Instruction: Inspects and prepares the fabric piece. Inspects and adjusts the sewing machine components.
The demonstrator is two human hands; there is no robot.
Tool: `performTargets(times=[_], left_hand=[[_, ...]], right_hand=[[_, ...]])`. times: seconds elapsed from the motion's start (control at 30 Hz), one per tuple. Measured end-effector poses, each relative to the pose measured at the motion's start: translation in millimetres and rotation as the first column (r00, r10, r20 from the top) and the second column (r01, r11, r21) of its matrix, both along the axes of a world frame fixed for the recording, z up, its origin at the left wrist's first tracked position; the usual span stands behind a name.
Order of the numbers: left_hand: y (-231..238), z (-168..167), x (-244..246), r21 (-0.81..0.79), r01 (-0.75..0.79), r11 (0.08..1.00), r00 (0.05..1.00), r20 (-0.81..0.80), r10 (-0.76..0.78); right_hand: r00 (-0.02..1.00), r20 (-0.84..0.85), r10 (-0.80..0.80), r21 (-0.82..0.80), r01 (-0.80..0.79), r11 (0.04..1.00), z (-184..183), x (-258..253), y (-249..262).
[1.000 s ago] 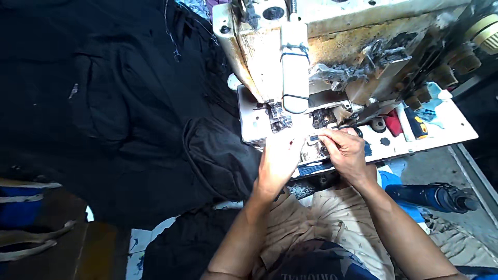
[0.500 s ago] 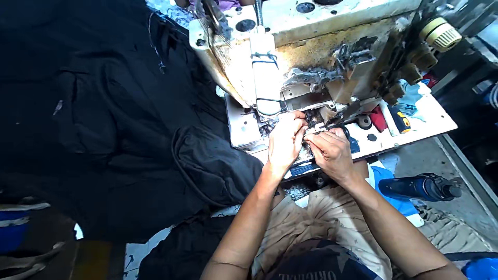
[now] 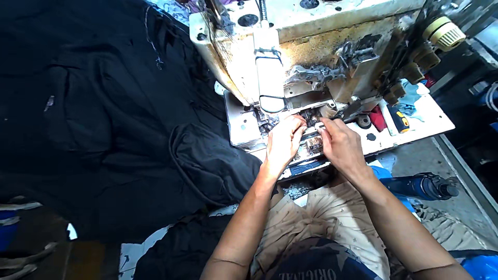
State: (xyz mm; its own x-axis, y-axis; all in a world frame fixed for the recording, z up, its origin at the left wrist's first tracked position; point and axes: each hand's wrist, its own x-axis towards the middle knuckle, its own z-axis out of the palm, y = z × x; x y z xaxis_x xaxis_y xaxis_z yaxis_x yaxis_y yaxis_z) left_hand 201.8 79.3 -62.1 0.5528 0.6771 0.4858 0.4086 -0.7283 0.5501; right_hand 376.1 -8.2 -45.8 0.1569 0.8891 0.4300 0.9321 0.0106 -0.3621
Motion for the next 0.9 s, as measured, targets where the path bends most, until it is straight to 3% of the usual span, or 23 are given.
performTargets(times=[0.1, 0.17, 0.47, 0.9], left_hand=[[-1, 0, -1, 0.004, -0.007, 1.000, 1.000, -0.010, 0.007], [-1, 2, -1, 0.018, 0.003, 1.000, 1.000, -0.019, -0.003], [5, 0, -6, 0.070, 0.063, 0.996, 0.997, -0.037, -0.060], [29, 8, -1, 0.151, 0.201, 0.968, 0.972, -0.152, -0.178]], right_hand=[[0.996, 0.043, -0.078, -0.250, 0.087, 0.964, 16, -3, 15], [0.997, 0.024, -0.079, -0.295, 0.083, 0.952, 15, -4, 20], [0.994, -0.107, 0.034, 0.004, -0.034, 0.999, -16, 0, 16], [0.982, -0.073, 0.174, 0.187, -0.158, 0.970, -10, 9, -3]])
